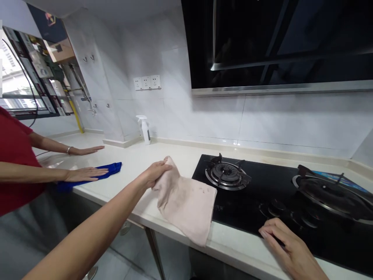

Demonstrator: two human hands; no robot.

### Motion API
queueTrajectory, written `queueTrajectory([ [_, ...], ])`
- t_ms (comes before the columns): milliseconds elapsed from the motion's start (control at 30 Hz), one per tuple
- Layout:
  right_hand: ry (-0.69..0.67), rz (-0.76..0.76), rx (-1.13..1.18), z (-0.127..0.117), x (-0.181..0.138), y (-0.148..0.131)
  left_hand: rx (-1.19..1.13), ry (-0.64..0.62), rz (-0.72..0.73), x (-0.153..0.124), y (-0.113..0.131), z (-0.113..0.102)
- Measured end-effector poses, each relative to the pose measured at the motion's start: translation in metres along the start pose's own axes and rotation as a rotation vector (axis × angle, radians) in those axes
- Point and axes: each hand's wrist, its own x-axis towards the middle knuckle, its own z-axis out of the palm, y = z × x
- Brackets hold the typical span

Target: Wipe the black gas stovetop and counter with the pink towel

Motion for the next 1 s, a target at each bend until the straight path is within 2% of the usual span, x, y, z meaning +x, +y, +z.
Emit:
queueTrajectory([
  [67, -0.003, 0.001, -0.011, 0.000, 0.000, -0.001, 0.033, -0.165, 0.026, -0.019, 0.008, 0.021],
  [167, 0.011, 0.003, -0.021, -0.001, 0.000, -0.002, 0.238, -0.507, 0.145, -0.053, 0.013, 0.052],
  [233, 0.022, -0.004, -0.023, -0.001, 0.001, -0.001, 0.375, -0.585, 0.250, -0.070, 0.011, 0.067],
  [300, 0.019, -0.019, -0.027, 0.000, 0.001, 0.000, 0.437, -0.562, 0.296, -0.076, 0.005, 0.073],
  [367, 0.013, -0.033, -0.036, 0.000, 0.000, 0.001, 0.454, -0.485, 0.295, -0.072, -0.004, 0.071],
  [500, 0.015, -0.039, -0.058, 0.001, -0.001, 0.003, 0.604, -0.154, 0.237, -0.042, -0.021, 0.046],
  [567, 0.017, -0.047, -0.068, 0.001, -0.002, 0.005, 0.688, -0.039, 0.173, -0.029, -0.028, 0.034],
  [667, 0.020, -0.076, -0.081, 0.003, -0.004, 0.010, 0.719, -0.037, 0.090, -0.018, -0.037, 0.029],
  [767, 0.015, -0.094, -0.093, 0.005, -0.005, 0.015, 0.705, -0.096, 0.064, -0.015, -0.044, 0.043],
  [867, 0.015, -0.104, -0.099, 0.007, -0.006, 0.020, 0.690, -0.100, 0.071, -0.011, -0.050, 0.058],
  [1000, 0.017, -0.109, -0.098, 0.008, -0.004, 0.021, 0.686, -0.069, 0.092, -0.004, -0.053, 0.062],
])
